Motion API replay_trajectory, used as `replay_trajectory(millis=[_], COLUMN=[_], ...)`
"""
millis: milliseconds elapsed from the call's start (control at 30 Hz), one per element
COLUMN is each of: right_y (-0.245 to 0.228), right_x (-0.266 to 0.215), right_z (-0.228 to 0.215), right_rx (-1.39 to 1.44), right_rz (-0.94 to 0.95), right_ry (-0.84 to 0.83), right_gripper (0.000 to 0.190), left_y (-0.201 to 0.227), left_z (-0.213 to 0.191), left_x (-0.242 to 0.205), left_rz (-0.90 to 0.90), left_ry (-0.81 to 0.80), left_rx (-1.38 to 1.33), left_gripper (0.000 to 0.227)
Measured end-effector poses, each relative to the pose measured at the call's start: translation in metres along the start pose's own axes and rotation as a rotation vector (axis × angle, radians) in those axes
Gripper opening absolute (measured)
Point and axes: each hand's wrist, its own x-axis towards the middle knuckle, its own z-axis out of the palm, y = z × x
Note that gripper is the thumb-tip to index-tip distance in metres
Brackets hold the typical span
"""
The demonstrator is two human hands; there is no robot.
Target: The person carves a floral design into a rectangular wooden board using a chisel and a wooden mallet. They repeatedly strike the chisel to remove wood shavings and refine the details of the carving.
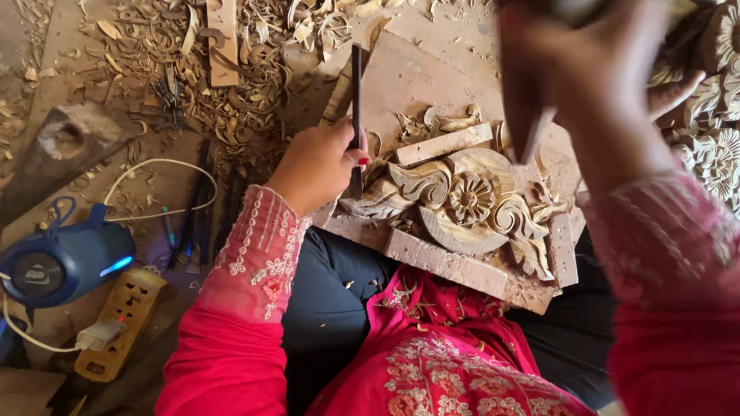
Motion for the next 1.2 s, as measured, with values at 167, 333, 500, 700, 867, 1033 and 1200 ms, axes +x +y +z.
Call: replay_trajectory(millis=[167,333,500,700,867,1033,1200], right_y=[-0.016,-0.018,0.001,0.015,0.017,0.024,0.021], right_x=[0.017,0.007,-0.023,-0.138,-0.19,-0.197,-0.196], right_z=[0.007,0.009,0.011,0.017,0.022,0.027,0.027], right_rx=[-0.44,-0.231,-0.209,-0.335,-0.307,-0.242,-0.228], right_rz=[-0.445,-0.487,-0.257,-0.11,0.261,0.265,0.285], right_ry=[-0.186,-0.104,-0.177,-0.176,-0.376,-0.281,-0.28], right_gripper=[0.081,0.089,0.1,0.1,0.111,0.116,0.117], left_y=[-0.007,-0.007,0.018,0.009,-0.026,-0.019,0.014], left_z=[0.004,0.007,-0.013,-0.004,-0.002,-0.032,0.04], left_x=[0.002,-0.002,0.002,0.003,-0.016,-0.084,-0.136], left_rz=[0.106,0.092,-0.051,-0.017,-0.134,-0.195,0.236], left_ry=[0.038,0.042,-0.039,0.08,0.215,0.601,0.498], left_rx=[0.1,0.079,-0.007,0.095,-0.533,-0.751,-0.172], left_gripper=[0.018,0.017,0.016,0.018,0.013,0.005,0.023])
